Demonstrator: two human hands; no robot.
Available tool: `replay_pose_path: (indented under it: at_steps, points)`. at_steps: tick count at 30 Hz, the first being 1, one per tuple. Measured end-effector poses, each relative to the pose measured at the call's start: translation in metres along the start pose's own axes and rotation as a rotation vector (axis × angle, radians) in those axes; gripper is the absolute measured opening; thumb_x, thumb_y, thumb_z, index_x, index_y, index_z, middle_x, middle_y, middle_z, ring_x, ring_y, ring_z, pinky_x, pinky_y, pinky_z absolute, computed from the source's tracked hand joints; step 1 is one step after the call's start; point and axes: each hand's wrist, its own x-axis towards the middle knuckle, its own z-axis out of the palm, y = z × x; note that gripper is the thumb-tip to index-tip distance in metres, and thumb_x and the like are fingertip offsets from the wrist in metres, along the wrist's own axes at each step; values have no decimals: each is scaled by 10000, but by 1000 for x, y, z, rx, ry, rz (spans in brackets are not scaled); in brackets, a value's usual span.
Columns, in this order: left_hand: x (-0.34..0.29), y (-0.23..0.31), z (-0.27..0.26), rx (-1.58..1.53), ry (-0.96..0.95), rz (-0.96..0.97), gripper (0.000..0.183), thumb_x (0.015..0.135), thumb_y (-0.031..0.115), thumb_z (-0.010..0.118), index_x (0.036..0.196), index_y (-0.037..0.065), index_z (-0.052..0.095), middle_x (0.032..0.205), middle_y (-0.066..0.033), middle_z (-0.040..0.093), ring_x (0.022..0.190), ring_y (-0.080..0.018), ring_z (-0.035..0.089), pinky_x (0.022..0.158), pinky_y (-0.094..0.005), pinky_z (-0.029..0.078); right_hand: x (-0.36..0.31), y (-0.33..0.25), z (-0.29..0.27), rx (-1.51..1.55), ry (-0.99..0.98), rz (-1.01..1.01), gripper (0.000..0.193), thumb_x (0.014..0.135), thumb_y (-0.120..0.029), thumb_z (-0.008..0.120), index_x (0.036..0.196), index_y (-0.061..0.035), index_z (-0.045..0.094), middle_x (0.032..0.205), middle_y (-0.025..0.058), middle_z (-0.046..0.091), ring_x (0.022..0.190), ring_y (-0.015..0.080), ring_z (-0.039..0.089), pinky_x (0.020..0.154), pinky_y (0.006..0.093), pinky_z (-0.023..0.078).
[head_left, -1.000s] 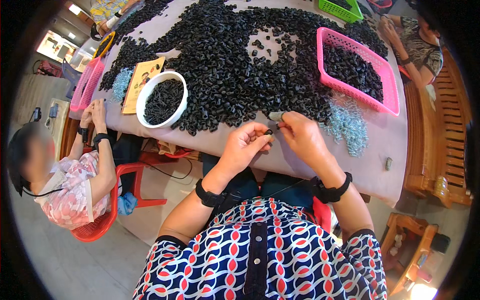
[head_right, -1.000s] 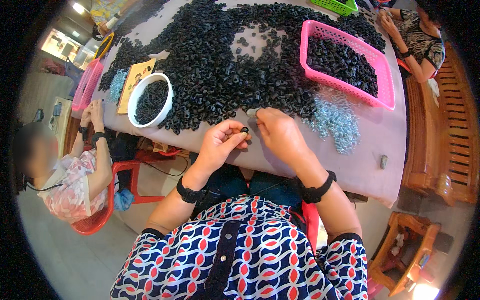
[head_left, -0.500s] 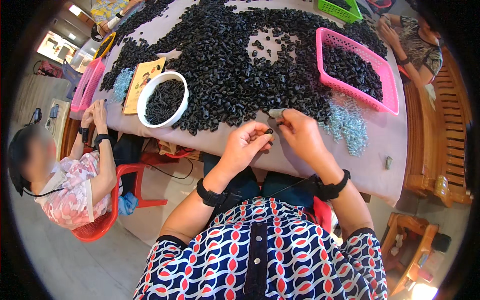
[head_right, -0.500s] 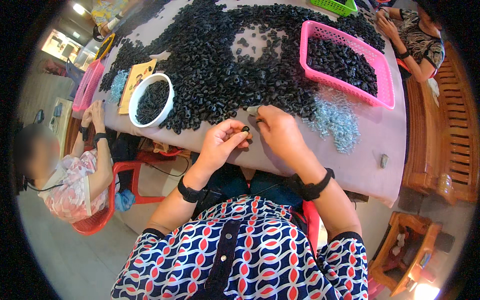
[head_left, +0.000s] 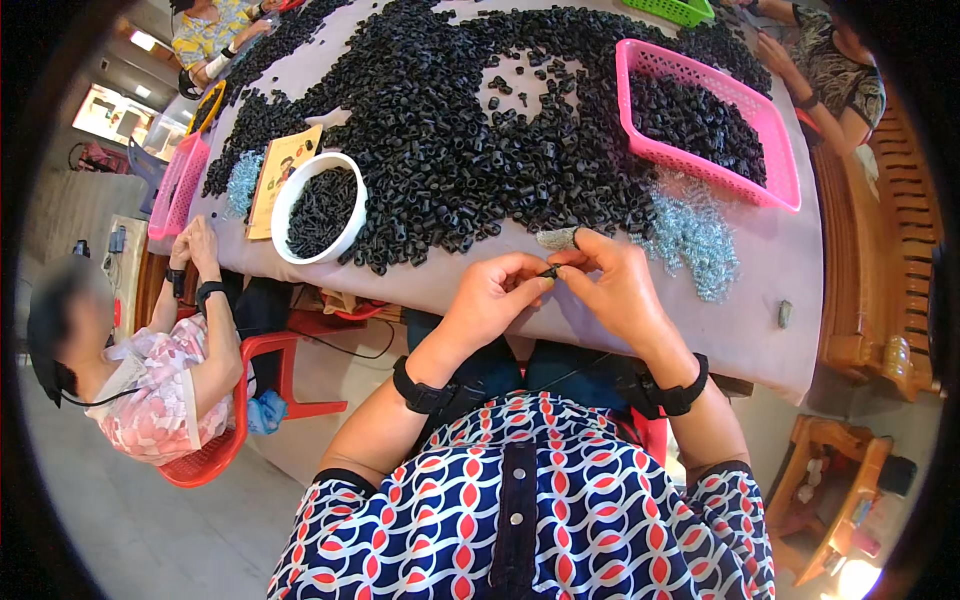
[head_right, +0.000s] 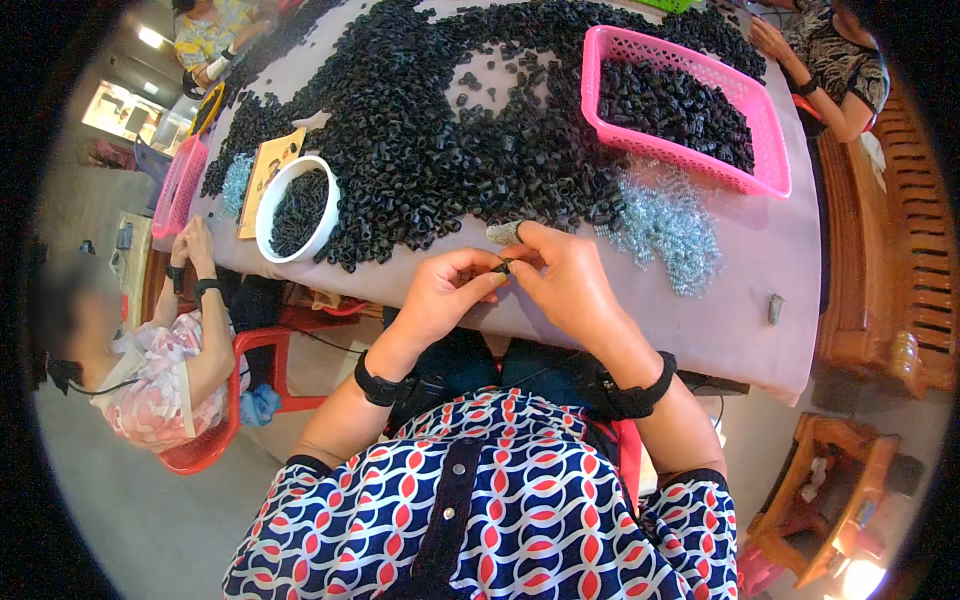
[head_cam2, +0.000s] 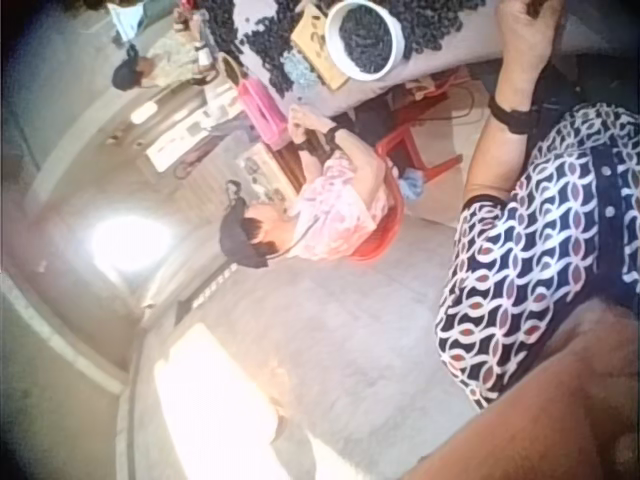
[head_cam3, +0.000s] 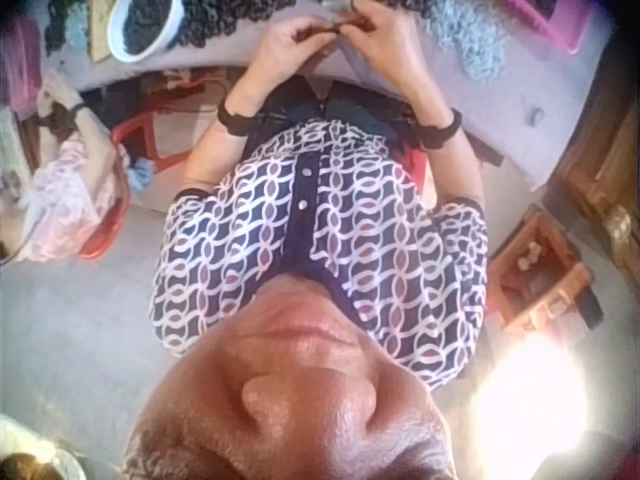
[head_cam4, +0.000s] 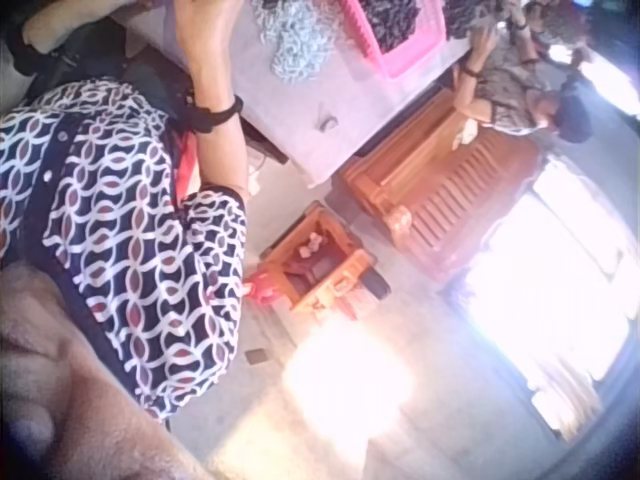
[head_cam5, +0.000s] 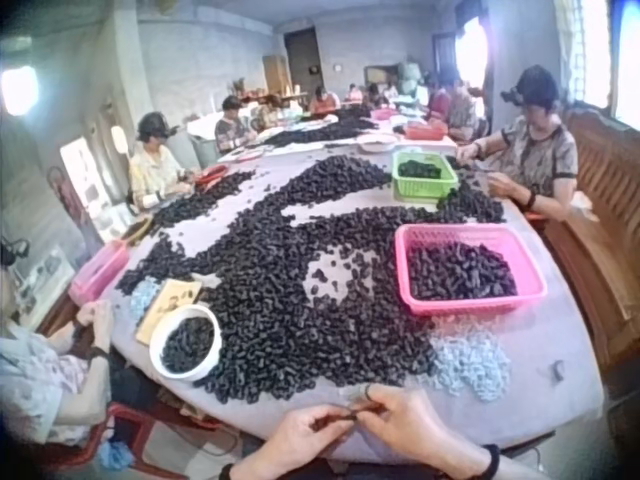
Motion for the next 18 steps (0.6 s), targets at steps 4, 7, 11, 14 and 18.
replay_pose_path:
  at_steps: [4,7,11,14,18]
  points:
    - [3,-2,3,-63,31,-49,163,942,89,624,1064,-14,657,869,-38,682,711,-78,620,659,-211,501,-2,-8,-2,-45,56,-82,103,814,-15,631,869,24,553,846,197,674,752,331,673,643,355,514]
    - [7,-3,4,-54,25,-56,172,950,116,631,1070,-4,660,924,-46,696,720,-79,630,661,-208,507,-2,-8,-2,-37,56,-47,94,815,-14,628,864,24,558,841,207,660,759,356,665,639,374,512]
    - [8,-6,5,-76,13,-61,177,952,127,627,1073,2,661,909,-46,698,719,-78,632,653,-203,501,-4,-4,3,-65,87,-89,87,816,-14,624,869,22,565,855,214,659,783,377,658,643,390,511]
    - [7,-1,10,-149,44,-61,176,948,128,625,1064,0,658,891,-45,698,708,-78,628,649,-203,496,-8,-12,3,-110,120,-79,88,811,-17,630,867,17,571,844,215,650,794,397,642,647,407,508]
    - [8,-2,8,-233,89,-53,147,939,119,623,1025,5,656,876,-44,698,695,-81,623,649,-205,492,-10,-19,3,-139,77,-94,123,808,-44,642,899,6,577,816,205,627,780,404,624,643,424,497]
